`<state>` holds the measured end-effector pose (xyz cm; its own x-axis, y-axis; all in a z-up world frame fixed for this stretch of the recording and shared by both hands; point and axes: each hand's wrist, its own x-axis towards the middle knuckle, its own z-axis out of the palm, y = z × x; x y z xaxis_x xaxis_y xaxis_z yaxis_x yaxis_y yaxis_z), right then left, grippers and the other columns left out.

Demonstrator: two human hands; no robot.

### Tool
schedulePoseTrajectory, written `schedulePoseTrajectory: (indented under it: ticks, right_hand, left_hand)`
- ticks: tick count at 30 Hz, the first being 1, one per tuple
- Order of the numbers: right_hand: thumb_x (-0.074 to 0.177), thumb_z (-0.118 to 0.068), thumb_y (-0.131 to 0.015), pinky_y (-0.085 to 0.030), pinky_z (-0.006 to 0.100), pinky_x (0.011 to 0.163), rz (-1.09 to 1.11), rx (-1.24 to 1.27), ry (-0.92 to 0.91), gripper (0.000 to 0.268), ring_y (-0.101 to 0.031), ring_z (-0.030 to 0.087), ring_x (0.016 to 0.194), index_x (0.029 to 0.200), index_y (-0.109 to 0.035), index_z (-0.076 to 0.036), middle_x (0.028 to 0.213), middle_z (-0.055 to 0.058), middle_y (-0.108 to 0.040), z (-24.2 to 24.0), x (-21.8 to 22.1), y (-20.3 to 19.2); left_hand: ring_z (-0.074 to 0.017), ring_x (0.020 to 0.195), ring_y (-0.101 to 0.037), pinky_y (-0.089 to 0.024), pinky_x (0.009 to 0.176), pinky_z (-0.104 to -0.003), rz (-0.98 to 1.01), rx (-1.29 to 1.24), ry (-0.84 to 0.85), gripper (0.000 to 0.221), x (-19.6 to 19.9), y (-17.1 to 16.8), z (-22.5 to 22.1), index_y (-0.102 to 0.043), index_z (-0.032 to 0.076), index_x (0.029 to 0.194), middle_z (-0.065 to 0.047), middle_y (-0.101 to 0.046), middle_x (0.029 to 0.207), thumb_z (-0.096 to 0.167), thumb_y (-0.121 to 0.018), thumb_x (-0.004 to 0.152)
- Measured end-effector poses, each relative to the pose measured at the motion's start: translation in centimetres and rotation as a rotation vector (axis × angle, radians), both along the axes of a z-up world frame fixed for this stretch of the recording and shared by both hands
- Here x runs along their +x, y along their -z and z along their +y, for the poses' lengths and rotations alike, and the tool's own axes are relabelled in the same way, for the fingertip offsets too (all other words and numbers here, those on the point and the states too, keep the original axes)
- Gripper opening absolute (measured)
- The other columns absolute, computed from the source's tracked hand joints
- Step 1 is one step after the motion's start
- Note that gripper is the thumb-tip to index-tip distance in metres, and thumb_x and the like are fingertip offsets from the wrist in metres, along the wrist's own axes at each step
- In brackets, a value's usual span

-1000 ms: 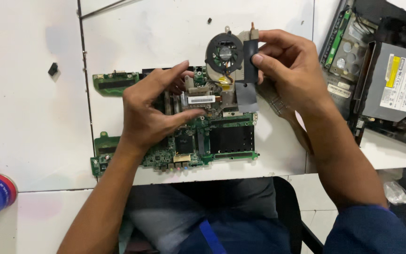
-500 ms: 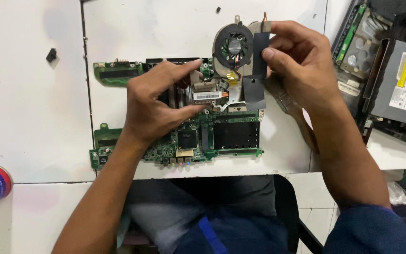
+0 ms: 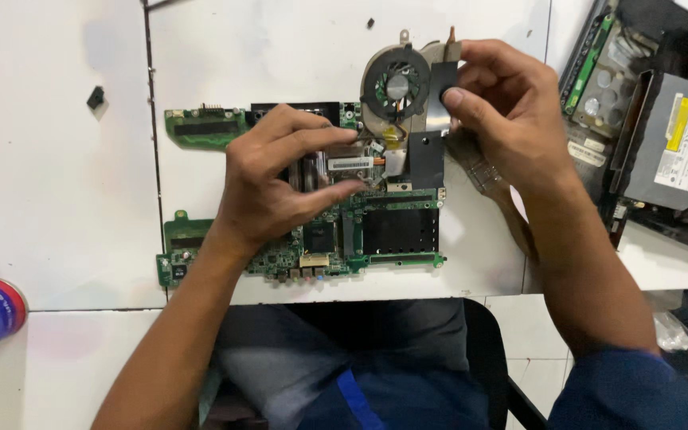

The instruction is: The person sprays a laptop motherboard with compressed air, then uses a small brush to clean components. They flip the board over and install a cooling fan and heatsink assembly, securing it with a screwdriver.

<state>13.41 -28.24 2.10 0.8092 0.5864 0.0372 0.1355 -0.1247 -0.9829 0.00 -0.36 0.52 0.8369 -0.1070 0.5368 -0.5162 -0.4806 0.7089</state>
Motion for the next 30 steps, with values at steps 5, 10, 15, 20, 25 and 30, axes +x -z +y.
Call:
schedulePoseTrajectory:
  ticks: [5, 10, 15, 20, 25, 30]
  right_hand:
    - [0.110, -0.005, -0.071, -0.066, 0.026, 0.080, -0.019, 0.004, -0.006, 0.034, -0.069, 0.015, 0.090, 0.141, -0.058, 0.001, 0.104, 0.007, -0.067, 0.1, -0.2, 0.2]
    - [0.112, -0.003, -0.071, -0.061, 0.025, 0.079, -0.071, -0.050, 0.015, 0.032, -0.066, 0.013, 0.087, 0.141, -0.060, 0.002, 0.102, 0.006, -0.066, 0.5, -0.7, -0.3]
    - [0.117, -0.012, -0.069, -0.055, 0.024, 0.084, -0.133, 0.023, 0.035, 0.033, -0.062, 0.011, 0.092, 0.145, -0.061, 0.003, 0.104, 0.003, -0.064, 0.5, -0.5, -0.4]
    - [0.119, -0.016, -0.070, -0.061, 0.029, 0.080, -0.179, 0.059, 0.110, 0.020, -0.067, 0.016, 0.087, 0.128, -0.062, 0.000, 0.099, 0.008, -0.066, 0.1, 0.3, 0.6]
    - [0.118, -0.013, -0.070, -0.062, 0.028, 0.088, -0.074, 0.307, 0.145, 0.011, -0.066, 0.012, 0.098, 0.124, -0.062, -0.008, 0.107, 0.001, -0.064, -0.7, 1.0, 1.4]
    - [0.111, -0.005, -0.071, -0.061, 0.027, 0.083, 0.111, 0.355, 0.185, 0.007, -0.064, 0.010, 0.088, 0.115, -0.065, -0.004, 0.095, 0.000, -0.064, -0.1, 0.8, 0.6]
  left_hand:
    - [-0.0277, 0.102, -0.066, -0.057, 0.087, -0.038, 0.056, -0.060, -0.074, 0.019, 0.2, -0.2, -0.5, -0.078, 0.002, 0.111, -0.015, -0.071, 0.107, 0.009, -0.088, 0.096]
    - [-0.0309, 0.112, -0.060, -0.056, 0.088, -0.040, 0.059, -0.059, -0.118, 0.013, 0.0, -0.5, -0.9, -0.077, 0.002, 0.106, -0.016, -0.063, 0.116, 0.005, -0.086, 0.096]
    - [-0.0341, 0.108, -0.051, -0.050, 0.077, -0.040, -0.071, 0.084, -0.219, 0.008, 0.2, -1.7, -2.1, -0.081, 0.002, 0.103, -0.014, -0.064, 0.112, 0.003, -0.087, 0.098]
    - [-0.0350, 0.103, -0.053, -0.051, 0.078, -0.042, -0.168, 0.148, -0.183, 0.010, 1.2, -3.2, -2.9, -0.081, -0.004, 0.104, -0.018, -0.068, 0.106, -0.002, -0.089, 0.099]
    - [-0.0349, 0.099, -0.061, -0.052, 0.082, -0.046, -0.249, 0.152, -0.139, 0.011, 2.5, -4.8, -3.5, -0.080, -0.007, 0.106, -0.021, -0.075, 0.101, -0.002, -0.089, 0.102]
    - [-0.0354, 0.098, -0.065, -0.054, 0.086, -0.045, -0.198, 0.095, -0.060, 0.010, 2.5, -5.7, -2.9, -0.081, -0.008, 0.106, -0.022, -0.078, 0.102, -0.003, -0.090, 0.105]
